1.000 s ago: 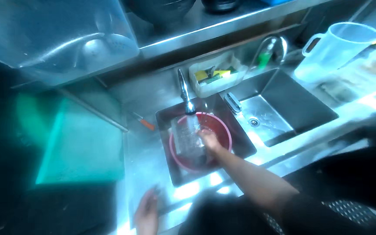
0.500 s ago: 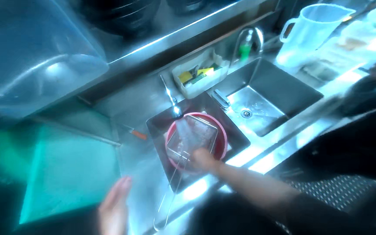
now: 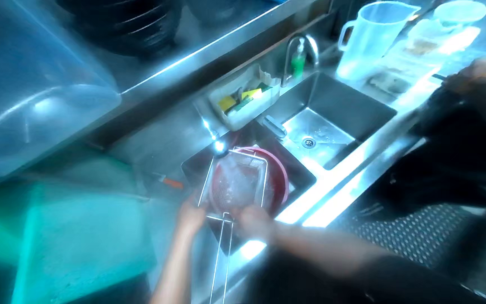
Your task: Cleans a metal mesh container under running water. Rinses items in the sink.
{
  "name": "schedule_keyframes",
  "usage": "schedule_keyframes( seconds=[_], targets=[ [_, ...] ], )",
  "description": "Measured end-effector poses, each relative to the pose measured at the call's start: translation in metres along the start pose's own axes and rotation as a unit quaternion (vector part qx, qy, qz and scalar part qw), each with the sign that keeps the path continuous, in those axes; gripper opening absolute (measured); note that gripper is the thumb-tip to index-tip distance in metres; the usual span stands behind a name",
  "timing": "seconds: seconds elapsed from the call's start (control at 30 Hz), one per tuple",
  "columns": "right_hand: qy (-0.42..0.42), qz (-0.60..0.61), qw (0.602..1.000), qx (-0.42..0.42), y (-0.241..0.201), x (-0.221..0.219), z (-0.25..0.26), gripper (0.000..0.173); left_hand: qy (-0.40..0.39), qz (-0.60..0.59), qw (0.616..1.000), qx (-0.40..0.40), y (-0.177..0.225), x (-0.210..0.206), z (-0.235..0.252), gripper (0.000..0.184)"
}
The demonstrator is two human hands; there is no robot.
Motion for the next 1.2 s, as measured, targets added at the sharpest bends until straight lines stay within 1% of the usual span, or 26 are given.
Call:
schedule_keyframes(
  seconds=[0.03, 0.07, 0.17, 0.23, 0.27, 0.3, 0.33, 0.37, 0.4, 0.43, 0.47, 0.5, 0.53, 0.57, 0.6, 0.63, 0.67, 0.7, 0.8, 0.87, 0.93, 1.0, 1.1, 1.2],
  targets=[
    [0.01, -0.001, 1.0, 0.018, 0.002, -0.003, -0.002, 0.035, -0.014, 0.002, 1.0, 0.0, 0.002, -0.002, 0.006, 0.031],
    [0.01, 0.001, 1.0, 0.026, 0.002, -0.003, -0.003, 0.035, -0.029, 0.01, 1.0, 0.0, 0.005, -0.003, 0.009, 0.023],
    [-0.007, 0.014, 0.999, 0.031, 0.004, -0.001, -0.003, 0.037, -0.03, 0.033, 0.999, -0.005, 0.01, -0.01, 0.012, 0.022],
    [-0.012, 0.048, 0.997, 0.058, 0.01, 0.001, -0.004, 0.04, -0.029, 0.029, 0.999, -0.01, 0.003, -0.017, 0.014, 0.022],
    [0.012, 0.07, 0.995, 0.075, 0.014, 0.003, -0.008, 0.043, -0.031, 0.022, 0.999, -0.009, -0.003, -0.02, 0.015, 0.022],
    [0.069, 0.095, 0.989, 0.087, 0.021, 0.005, -0.012, 0.044, -0.035, 0.011, 0.999, -0.004, -0.01, -0.022, 0.016, 0.022],
    [0.15, 0.127, 0.976, 0.091, 0.031, 0.006, -0.015, 0.042, -0.036, -0.003, 0.999, 0.0, -0.019, -0.022, 0.017, 0.022],
    [0.239, 0.172, 0.952, 0.081, 0.043, 0.009, -0.016, 0.038, -0.036, -0.019, 0.999, 0.005, -0.027, -0.021, 0.016, 0.022],
    [0.316, 0.219, 0.922, 0.05, 0.056, 0.014, -0.015, 0.04, -0.033, -0.031, 0.999, 0.008, -0.034, -0.019, 0.013, 0.022],
    [0.377, 0.27, 0.886, 0.002, 0.071, 0.021, -0.012, 0.044, -0.028, -0.041, 0.999, 0.01, -0.041, -0.017, 0.008, 0.022],
    [0.413, 0.336, 0.844, -0.065, 0.086, 0.026, -0.008, 0.047, -0.022, -0.051, 0.998, 0.012, -0.047, -0.017, 0.003, 0.022],
    [0.425, 0.417, 0.792, -0.138, 0.103, 0.029, -0.002, 0.049, -0.019, -0.062, 0.998, 0.012, -0.052, -0.017, -0.003, 0.021],
    [0.413, 0.509, 0.728, -0.2, 0.116, 0.03, 0.005, 0.052, -0.018, -0.079, 0.997, 0.011, -0.055, -0.017, -0.007, 0.021],
    [0.379, 0.601, 0.659, -0.245, 0.128, 0.029, 0.012, 0.058, -0.02, -0.101, 0.995, 0.01, -0.057, -0.018, -0.01, 0.021],
    [0.326, 0.677, 0.6, -0.274, 0.136, 0.027, 0.018, 0.066, -0.027, -0.127, 0.992, 0.011, -0.058, -0.02, -0.013, 0.021],
    [0.28, 0.729, 0.558, -0.281, 0.142, 0.023, 0.023, 0.072, -0.035, -0.157, 0.987, 0.014, -0.058, -0.022, -0.015, 0.02],
    [0.248, 0.761, 0.535, -0.271, 0.143, 0.02, 0.027, 0.076, -0.042, -0.189, 0.981, 0.02, -0.058, -0.025, -0.017, 0.021],
    [0.226, 0.784, 0.52, -0.25, 0.139, 0.018, 0.03, 0.078, -0.05, -0.22, 0.974, 0.027, -0.057, -0.028, -0.018, 0.021],
    [0.148, 0.843, 0.487, -0.176, 0.125, 0.011, 0.037, 0.086, -0.051, -0.253, 0.965, 0.04, -0.053, -0.034, -0.024, 0.021],
    [0.129, 0.855, 0.473, -0.171, 0.122, 0.008, 0.043, 0.079, -0.041, -0.241, 0.969, 0.039, -0.052, -0.035, -0.025, 0.021],
    [0.137, 0.854, 0.47, -0.176, 0.121, 0.008, 0.043, 0.07, -0.038, -0.217, 0.975, 0.026, -0.053, -0.032, -0.027, 0.021],
    [0.154, 0.846, 0.478, -0.18, 0.121, 0.007, 0.042, 0.063, -0.032, -0.198, 0.979, 0.017, -0.05, -0.028, -0.029, 0.021],
    [0.175, 0.836, 0.484, -0.191, 0.12, 0.01, 0.041, 0.059, -0.027, -0.182, 0.983, 0.018, -0.043, -0.025, -0.031, 0.022],
    [0.187, 0.84, 0.472, -0.193, 0.12, 0.017, 0.045, 0.057, -0.023, -0.189, 0.981, 0.02, -0.042, -0.028, -0.03, 0.022]
  ],
)
Point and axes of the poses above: each hand's wrist, its own z-axis towards the middle knuckle, its own x-axis out of the back of the hand, y = z × x, the point moved 1 cm from there along z, towards the middle knuckle, and after that the axes turned 14 degrees about z, right-handed, at the moved point
